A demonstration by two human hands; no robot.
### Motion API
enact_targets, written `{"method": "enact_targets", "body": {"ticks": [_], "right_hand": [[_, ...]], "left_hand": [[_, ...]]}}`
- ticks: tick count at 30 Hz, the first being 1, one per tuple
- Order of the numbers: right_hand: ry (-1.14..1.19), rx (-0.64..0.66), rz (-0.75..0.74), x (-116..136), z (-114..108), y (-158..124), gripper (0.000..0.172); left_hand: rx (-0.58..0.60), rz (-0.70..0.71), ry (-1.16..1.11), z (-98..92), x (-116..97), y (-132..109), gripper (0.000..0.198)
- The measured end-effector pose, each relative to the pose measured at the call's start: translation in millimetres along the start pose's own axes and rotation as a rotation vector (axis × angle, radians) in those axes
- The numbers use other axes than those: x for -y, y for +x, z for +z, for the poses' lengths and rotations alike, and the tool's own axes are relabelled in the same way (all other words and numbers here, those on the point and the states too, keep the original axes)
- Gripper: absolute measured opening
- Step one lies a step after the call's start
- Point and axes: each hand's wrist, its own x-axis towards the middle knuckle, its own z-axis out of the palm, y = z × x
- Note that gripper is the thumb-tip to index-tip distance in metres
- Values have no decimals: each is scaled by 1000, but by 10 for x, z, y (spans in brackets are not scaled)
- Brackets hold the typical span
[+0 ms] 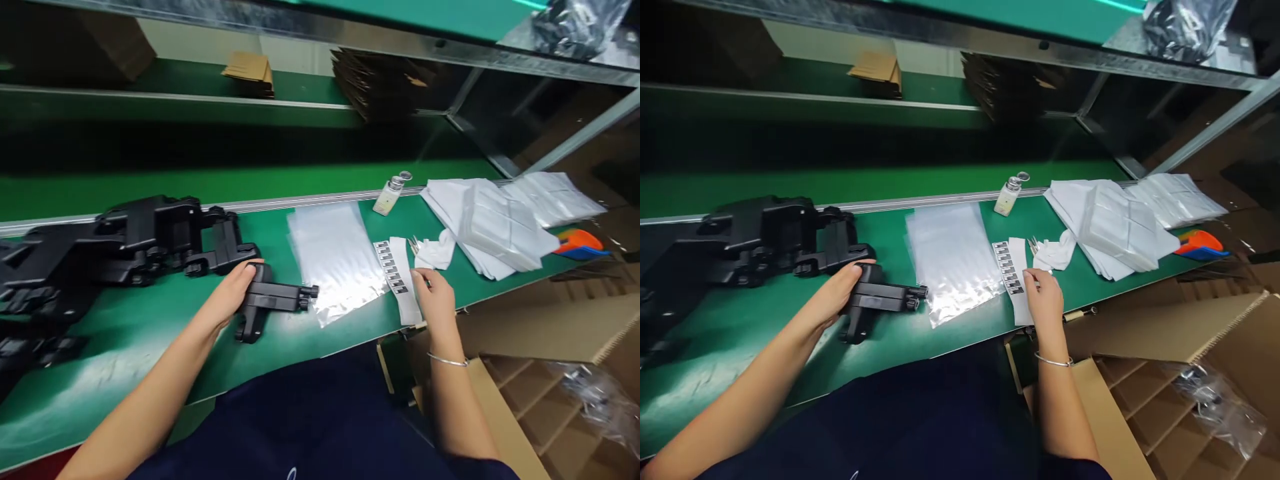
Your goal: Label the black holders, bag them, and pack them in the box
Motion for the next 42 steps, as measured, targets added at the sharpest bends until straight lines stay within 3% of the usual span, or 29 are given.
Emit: {"method": "enact_targets", "body": {"ticks": [2,5,8,10,12,13,15,17,20,24,27,31,33,36,37,39,42], "right_hand": [[-130,81,130,-260,-85,59,31],[-118,259,275,-433,-73,29,28],[110,326,295,-492,-2,-38,29],[342,310,259,-519,42,-71,29],[539,229,217,-521,89,-104,29],[605,176,200,-506,118,-125,29],[676,74,172,-443,187,-184,28],[684,10,151,-352,257,-257,25],[636,-24,118,-229,312,-357,24],[549,-54,105,-189,283,-409,22],[397,-70,47,-234,256,-415,19],[-40,-230,-235,-268,219,-477,14],[-190,-341,-380,-240,162,-529,10],[-123,-448,-474,-169,62,-574,12],[-65,-414,-450,-154,47,-573,18],[4,-193,-381,-165,75,-553,34],[-54,223,-355,-291,240,-511,46]], "left_hand": [[-43,82,223,-56,80,89,63],[-90,90,490,-100,93,116,53],[-261,271,717,-31,-58,-39,50],[-285,469,731,149,-208,-206,44],[-96,565,609,465,-346,-356,36],[75,554,521,667,-400,-407,32],[391,458,302,1118,-471,-440,29],[609,358,37,1557,-497,-393,45],[696,243,-253,2040,-492,-276,54],[628,144,-319,2292,-474,-214,26],[620,154,-300,2329,-466,-205,17],[619,172,-190,2394,-437,-150,17],[662,163,-129,2426,-424,-147,28],[767,229,77,2334,-465,-238,68],[782,284,202,2234,-500,-282,79],[748,398,472,1901,-589,-337,87],[554,477,736,1125,-644,-239,61]]}}
